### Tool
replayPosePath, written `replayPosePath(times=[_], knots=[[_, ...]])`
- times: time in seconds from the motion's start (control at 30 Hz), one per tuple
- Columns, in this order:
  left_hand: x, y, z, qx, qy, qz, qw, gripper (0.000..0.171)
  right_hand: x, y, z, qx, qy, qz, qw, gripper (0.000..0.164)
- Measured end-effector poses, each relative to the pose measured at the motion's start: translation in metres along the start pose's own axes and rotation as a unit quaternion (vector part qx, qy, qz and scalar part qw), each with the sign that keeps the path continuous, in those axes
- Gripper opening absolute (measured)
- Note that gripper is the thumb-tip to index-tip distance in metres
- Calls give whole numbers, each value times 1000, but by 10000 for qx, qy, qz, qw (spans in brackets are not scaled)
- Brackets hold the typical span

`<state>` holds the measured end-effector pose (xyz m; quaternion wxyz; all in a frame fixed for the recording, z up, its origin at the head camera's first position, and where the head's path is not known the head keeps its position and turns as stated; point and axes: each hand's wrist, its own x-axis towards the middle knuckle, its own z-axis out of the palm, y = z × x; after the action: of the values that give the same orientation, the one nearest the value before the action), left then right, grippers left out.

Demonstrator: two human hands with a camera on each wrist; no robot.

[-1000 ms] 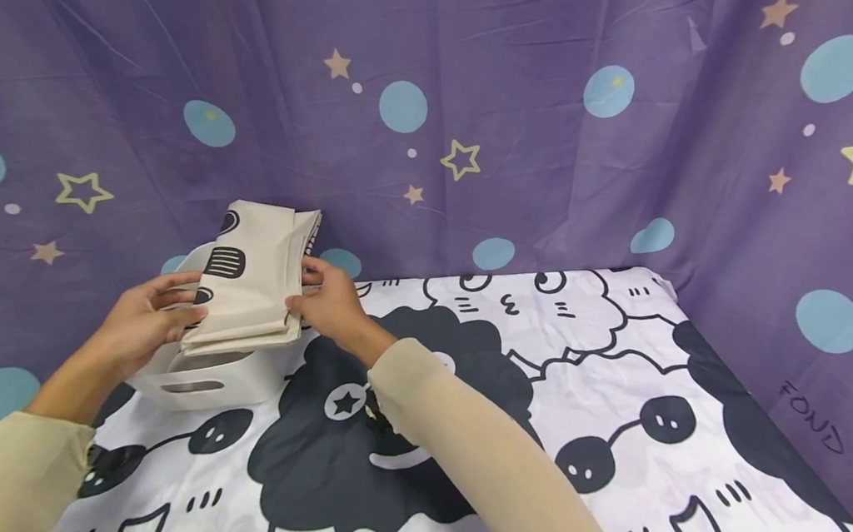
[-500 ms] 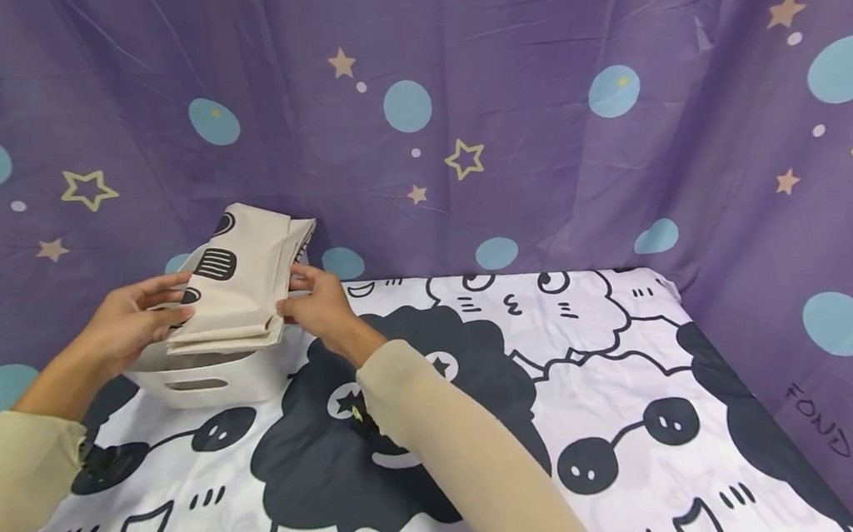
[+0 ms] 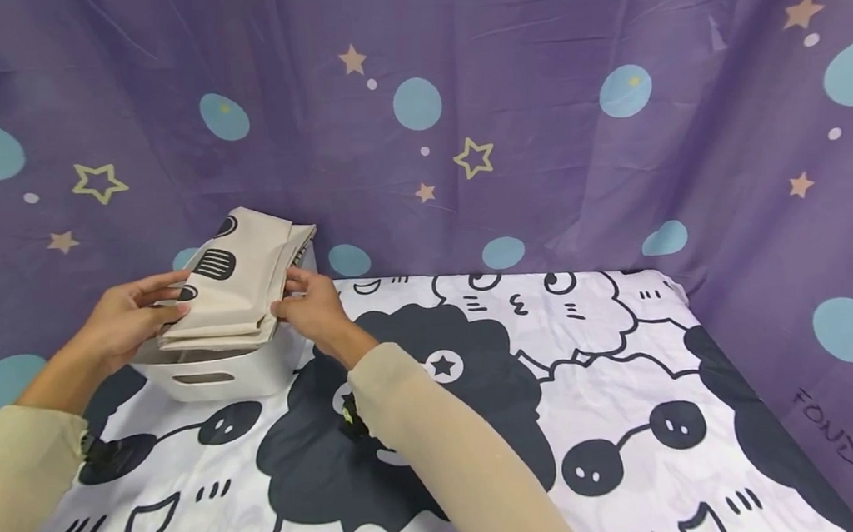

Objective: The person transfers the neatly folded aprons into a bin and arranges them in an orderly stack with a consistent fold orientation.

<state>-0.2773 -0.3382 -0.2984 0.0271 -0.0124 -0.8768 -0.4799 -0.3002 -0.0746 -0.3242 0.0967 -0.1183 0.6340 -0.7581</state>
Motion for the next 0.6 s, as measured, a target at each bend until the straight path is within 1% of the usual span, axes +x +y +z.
replayPosePath(times=[0.17, 0.37, 0.53, 0.6], knots=[[0, -5, -3, 96, -19, -156, 9998, 64, 2, 1, 4, -113, -59, 18, 9999, 64], [-1, -10, -6, 50, -9, -296, 9995, 64, 4, -1, 8, -479, -104, -19, 9988, 64], [-1, -10, -6, 41, 14, -265, 9996, 64, 6, -4, 7, -629, -213, -38, 9978, 62], [-1, -9, -6, 157, 74, -196, 9997, 61, 7, -6, 6, -813, -233, -41, 9964, 61]])
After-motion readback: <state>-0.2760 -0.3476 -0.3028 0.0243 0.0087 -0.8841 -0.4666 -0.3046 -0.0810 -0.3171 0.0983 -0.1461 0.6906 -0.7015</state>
